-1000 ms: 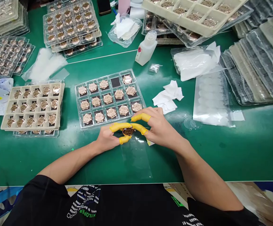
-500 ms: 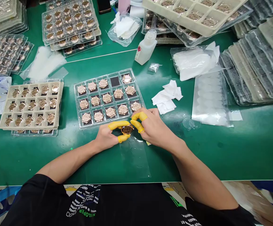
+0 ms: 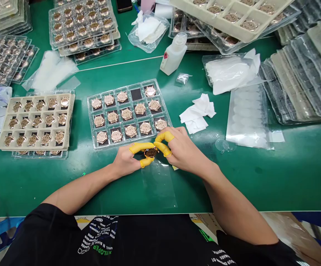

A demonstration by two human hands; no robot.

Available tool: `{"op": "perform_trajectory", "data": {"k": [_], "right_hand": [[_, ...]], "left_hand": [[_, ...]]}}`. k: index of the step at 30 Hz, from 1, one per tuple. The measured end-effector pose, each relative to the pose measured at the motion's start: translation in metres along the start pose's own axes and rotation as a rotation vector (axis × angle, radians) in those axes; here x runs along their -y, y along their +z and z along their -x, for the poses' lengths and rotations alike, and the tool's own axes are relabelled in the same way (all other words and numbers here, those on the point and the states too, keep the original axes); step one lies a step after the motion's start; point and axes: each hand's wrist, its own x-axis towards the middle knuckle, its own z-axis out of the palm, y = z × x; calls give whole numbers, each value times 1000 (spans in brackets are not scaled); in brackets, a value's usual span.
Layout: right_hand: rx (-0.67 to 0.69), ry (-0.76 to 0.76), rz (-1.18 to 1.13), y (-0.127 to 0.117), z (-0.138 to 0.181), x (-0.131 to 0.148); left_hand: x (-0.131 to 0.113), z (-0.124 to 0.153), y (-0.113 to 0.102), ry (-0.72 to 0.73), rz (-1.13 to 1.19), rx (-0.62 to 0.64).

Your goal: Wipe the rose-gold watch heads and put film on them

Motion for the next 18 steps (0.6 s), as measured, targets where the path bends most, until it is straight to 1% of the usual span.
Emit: {"op": "perform_trajectory", "data": {"k": [3, 6, 10, 12, 14, 18], "right_hand": [[-63, 46, 61, 14, 0, -1], [-140, 67, 83, 27, -1, -4], [-208, 123, 94, 36, -3, -5], [-235, 181, 77, 36, -4, -4], [-275, 242, 28, 33, -5, -3], [-431, 305, -111, 20, -4, 2]], "left_hand": [[1, 1, 0, -102, 5, 22], [2, 2, 1, -199, 71, 24], [1, 1, 2, -280, 177, 10], [0, 1, 2, -296, 216, 12], [0, -1, 3, -351, 275, 19], [3, -6, 2, -610, 435, -6]]}}
